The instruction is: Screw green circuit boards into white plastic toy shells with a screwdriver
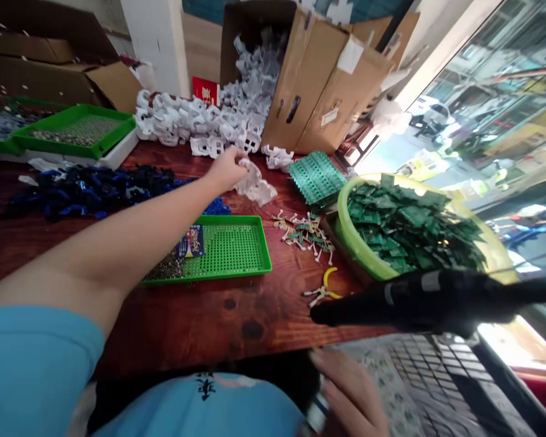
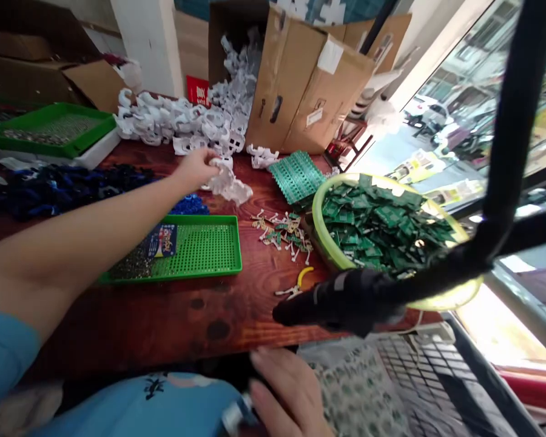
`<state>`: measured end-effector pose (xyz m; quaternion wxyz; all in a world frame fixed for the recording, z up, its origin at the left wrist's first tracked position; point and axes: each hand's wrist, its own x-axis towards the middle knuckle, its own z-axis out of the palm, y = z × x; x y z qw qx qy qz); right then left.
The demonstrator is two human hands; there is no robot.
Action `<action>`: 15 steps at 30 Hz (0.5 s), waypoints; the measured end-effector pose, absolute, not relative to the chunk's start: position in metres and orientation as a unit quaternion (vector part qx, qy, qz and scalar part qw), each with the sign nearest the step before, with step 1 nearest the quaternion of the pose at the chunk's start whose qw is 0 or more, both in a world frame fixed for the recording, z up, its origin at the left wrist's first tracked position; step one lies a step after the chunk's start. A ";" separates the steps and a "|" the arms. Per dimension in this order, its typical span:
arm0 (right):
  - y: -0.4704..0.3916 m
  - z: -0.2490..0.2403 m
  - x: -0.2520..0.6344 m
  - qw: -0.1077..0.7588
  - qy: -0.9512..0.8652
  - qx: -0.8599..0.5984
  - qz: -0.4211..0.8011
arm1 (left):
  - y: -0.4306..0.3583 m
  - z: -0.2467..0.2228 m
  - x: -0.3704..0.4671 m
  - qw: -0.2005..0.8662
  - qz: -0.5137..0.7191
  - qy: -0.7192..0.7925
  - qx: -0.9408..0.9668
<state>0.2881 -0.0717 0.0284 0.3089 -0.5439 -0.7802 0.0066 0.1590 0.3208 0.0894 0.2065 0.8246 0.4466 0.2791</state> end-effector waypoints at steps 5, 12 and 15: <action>-0.005 0.016 0.242 0.229 -0.799 -0.547 0.100 | 0.267 0.142 0.102 0.229 0.320 0.365 0.844; 0.032 0.004 0.217 0.150 -0.785 -0.572 0.184 | 0.179 0.128 -0.022 0.211 0.240 0.384 0.866; 0.032 0.009 0.222 0.145 -0.784 -0.567 0.207 | 0.161 0.102 -0.067 0.279 0.181 0.428 0.840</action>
